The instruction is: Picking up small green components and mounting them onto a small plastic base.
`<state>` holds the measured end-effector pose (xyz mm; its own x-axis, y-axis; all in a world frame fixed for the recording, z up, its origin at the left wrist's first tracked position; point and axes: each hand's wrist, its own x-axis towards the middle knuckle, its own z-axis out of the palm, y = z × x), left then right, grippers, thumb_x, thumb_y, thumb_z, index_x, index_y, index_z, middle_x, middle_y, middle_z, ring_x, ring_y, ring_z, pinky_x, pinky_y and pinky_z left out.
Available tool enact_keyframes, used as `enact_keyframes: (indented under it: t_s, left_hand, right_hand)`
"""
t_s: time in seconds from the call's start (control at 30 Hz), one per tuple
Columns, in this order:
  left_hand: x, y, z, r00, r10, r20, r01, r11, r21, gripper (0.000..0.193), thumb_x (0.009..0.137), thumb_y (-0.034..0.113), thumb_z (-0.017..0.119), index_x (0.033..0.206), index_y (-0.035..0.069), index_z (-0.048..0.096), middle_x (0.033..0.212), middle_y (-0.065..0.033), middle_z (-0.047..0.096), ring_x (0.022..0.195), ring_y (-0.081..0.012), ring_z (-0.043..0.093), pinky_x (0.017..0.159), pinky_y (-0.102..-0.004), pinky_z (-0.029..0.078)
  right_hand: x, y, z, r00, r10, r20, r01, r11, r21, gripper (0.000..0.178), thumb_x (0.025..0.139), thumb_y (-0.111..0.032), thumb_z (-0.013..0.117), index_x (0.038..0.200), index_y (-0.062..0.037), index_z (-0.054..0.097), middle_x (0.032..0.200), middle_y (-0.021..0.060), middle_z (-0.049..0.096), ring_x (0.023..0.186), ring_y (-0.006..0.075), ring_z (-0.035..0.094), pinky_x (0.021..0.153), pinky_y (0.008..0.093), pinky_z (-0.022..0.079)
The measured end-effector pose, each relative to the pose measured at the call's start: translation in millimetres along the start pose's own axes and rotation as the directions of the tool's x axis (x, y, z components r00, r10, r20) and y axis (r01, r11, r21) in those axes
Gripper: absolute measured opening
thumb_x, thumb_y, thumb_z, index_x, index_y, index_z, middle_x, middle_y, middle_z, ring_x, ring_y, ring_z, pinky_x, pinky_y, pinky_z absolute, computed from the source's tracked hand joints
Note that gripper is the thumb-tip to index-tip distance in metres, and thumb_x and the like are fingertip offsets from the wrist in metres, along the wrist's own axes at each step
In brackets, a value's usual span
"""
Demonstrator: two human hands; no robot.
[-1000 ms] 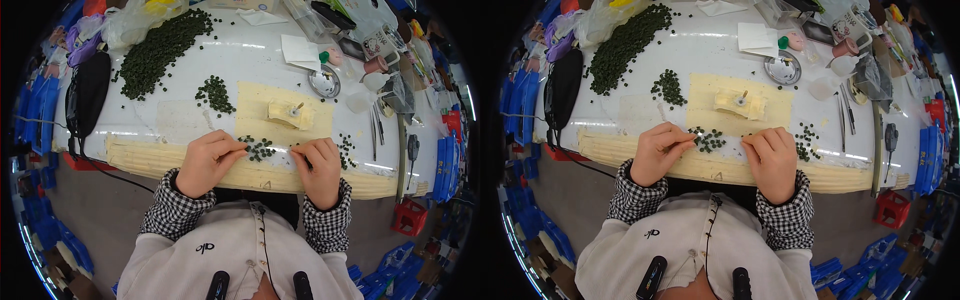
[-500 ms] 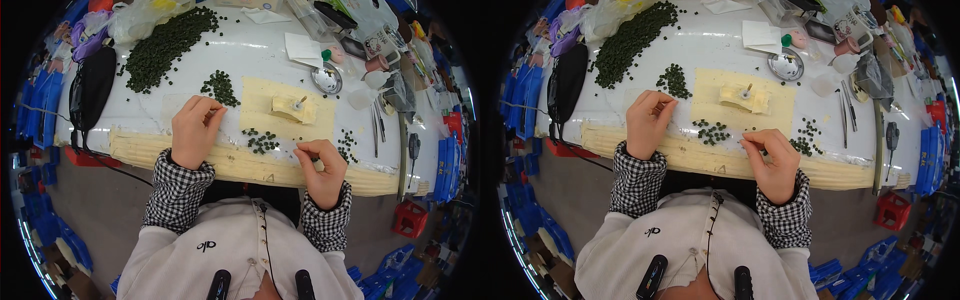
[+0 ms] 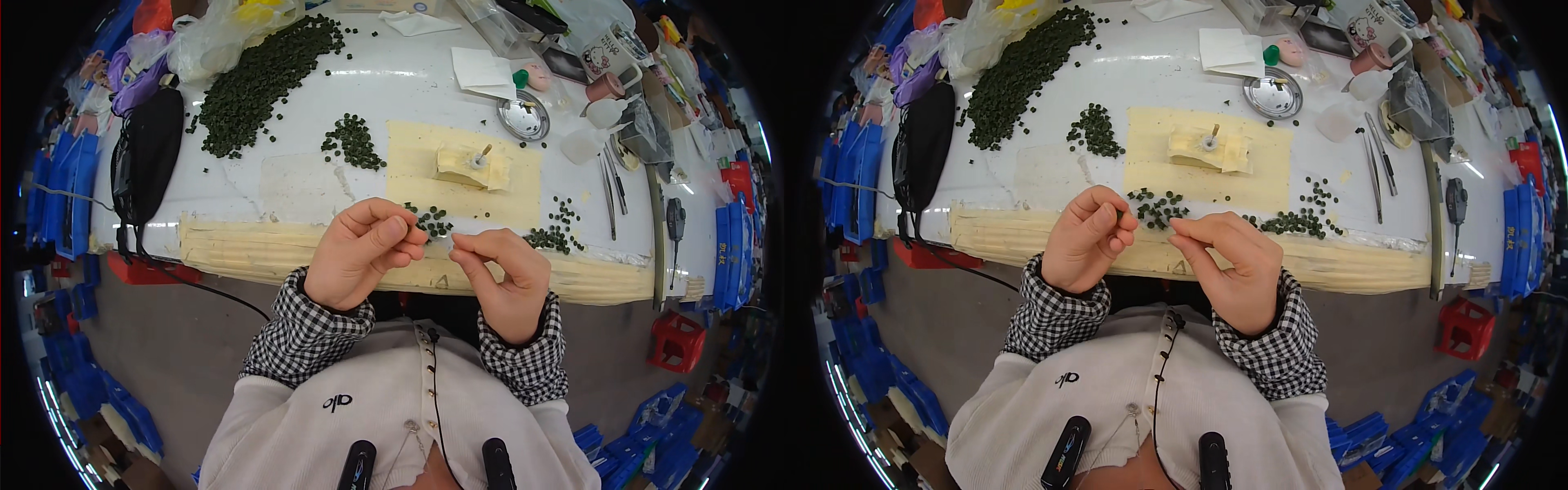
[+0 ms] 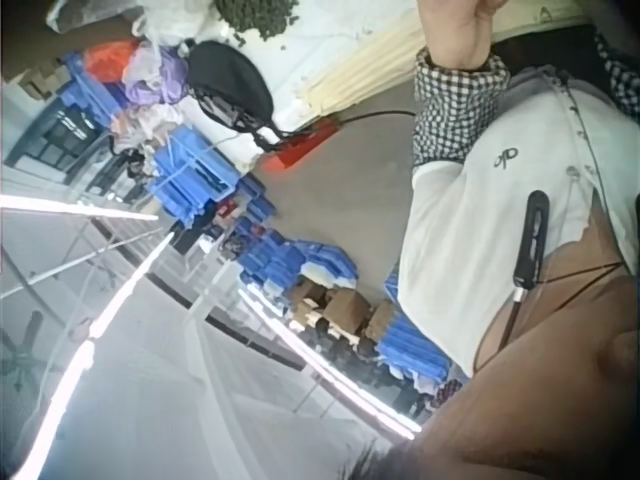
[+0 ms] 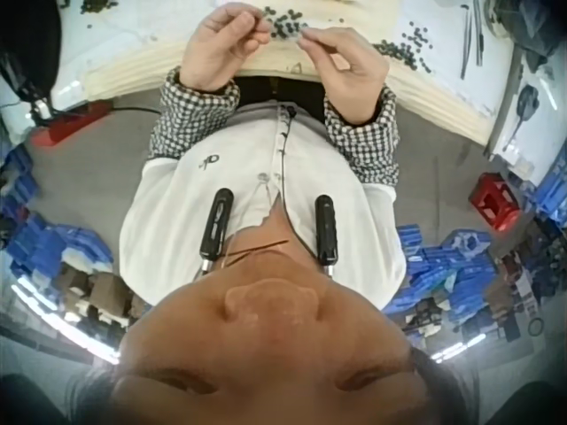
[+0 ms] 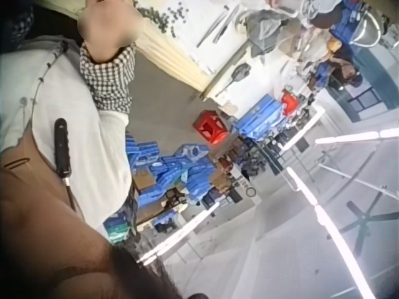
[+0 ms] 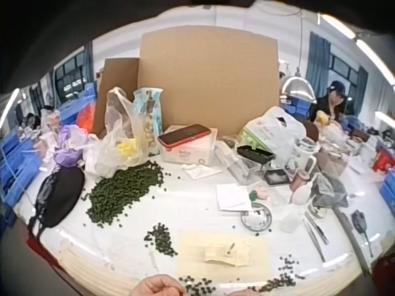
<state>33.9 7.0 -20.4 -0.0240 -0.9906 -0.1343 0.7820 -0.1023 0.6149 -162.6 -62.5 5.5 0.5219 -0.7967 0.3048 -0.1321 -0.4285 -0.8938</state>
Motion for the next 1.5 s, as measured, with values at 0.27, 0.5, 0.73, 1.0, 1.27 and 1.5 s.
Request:
enact_keyframes:
  t_s: [0.27, 0.5, 0.73, 1.0, 1.27, 1.5]
  left_hand:
    - [-5.0, -1.5, 10.8, 0.997, -0.014, -0.075, 0.013, 1.0, -0.012, 0.028, 0.095, 0.007, 0.056, 0.12, -0.004, 0.058, 0.105, -0.0152, 0.067, 0.092, -0.0177, 0.068, 0.081, -0.0236, 0.057]
    - [-8.2, -5.3, 26.1, 0.965, 0.253, -0.076, -0.199, 0.884, 0.423, 0.024, 0.089, -0.006, 0.059, 0.113, -0.007, 0.059, 0.104, -0.0175, 0.067, 0.095, -0.019, 0.067, 0.084, -0.0266, 0.055]
    - [-10.4, -11.7, 25.6, 0.937, 0.348, 0.03, -0.309, 0.786, 0.535, 0.022, 0.085, -0.009, 0.062, 0.106, -0.007, 0.06, 0.102, -0.0159, 0.067, 0.095, -0.0167, 0.066, 0.085, -0.0265, 0.054]
    - [-10.7, -12.1, 15.9, 0.914, 0.386, 0.125, -0.372, 0.677, 0.634, 0.019, 0.083, -0.011, 0.064, 0.102, -0.008, 0.064, 0.102, -0.0155, 0.067, 0.093, -0.0162, 0.066, 0.083, -0.0253, 0.054]
    - [-12.7, -7.7, 20.3, 0.968, 0.249, -0.003, -0.215, 0.843, 0.493, 0.02, 0.082, -0.01, 0.066, 0.101, -0.008, 0.065, 0.099, -0.0162, 0.069, 0.091, -0.0162, 0.067, 0.082, -0.0247, 0.055]
    - [-13.3, -10.1, 26.1, 0.946, 0.322, -0.028, -0.269, 0.832, 0.485, 0.022, 0.082, -0.011, 0.065, 0.103, -0.008, 0.063, 0.1, -0.0178, 0.068, 0.093, -0.0177, 0.067, 0.083, -0.0255, 0.055]
  right_hand:
    - [2.8, -14.2, 1.3, 0.996, -0.086, 0.021, 0.087, 0.995, -0.054, 0.022, 0.077, 0.005, 0.07, 0.098, 0.0007, 0.069, 0.083, 0.0119, 0.067, 0.072, 0.0189, 0.065, 0.064, 0.026, 0.05]
    - [4.2, -16.8, 4.0, 0.993, -0.116, 0.002, 0.116, 0.991, -0.072, 0.021, 0.077, 0.005, 0.07, 0.097, 0.0005, 0.069, 0.083, 0.0116, 0.067, 0.07, 0.0193, 0.065, 0.061, 0.0257, 0.051]
    - [7.3, -17.7, 8.4, 0.983, -0.177, -0.039, 0.171, 0.977, -0.124, 0.022, 0.076, 0.006, 0.07, 0.097, 0.0004, 0.069, 0.082, 0.0112, 0.066, 0.069, 0.0198, 0.065, 0.058, 0.0265, 0.051]
    - [6.0, -15.8, 10.5, 0.97, -0.243, -0.028, 0.234, 0.955, -0.181, 0.023, 0.074, 0.008, 0.07, 0.096, 0.0008, 0.067, 0.081, 0.0112, 0.063, 0.067, 0.0209, 0.064, 0.055, 0.0275, 0.051]
    - [6.1, -11.6, 9.3, 0.924, -0.383, 0.006, 0.367, 0.879, -0.304, 0.023, 0.071, 0.007, 0.071, 0.094, 0.0018, 0.067, 0.08, 0.0119, 0.063, 0.066, 0.0231, 0.063, 0.055, 0.0291, 0.051]
    - [5.6, -13.8, 12.2, 0.947, -0.318, -0.036, 0.302, 0.925, -0.23, 0.022, 0.072, 0.007, 0.071, 0.093, 0.0017, 0.067, 0.08, 0.0117, 0.064, 0.067, 0.0228, 0.064, 0.056, 0.0297, 0.051]
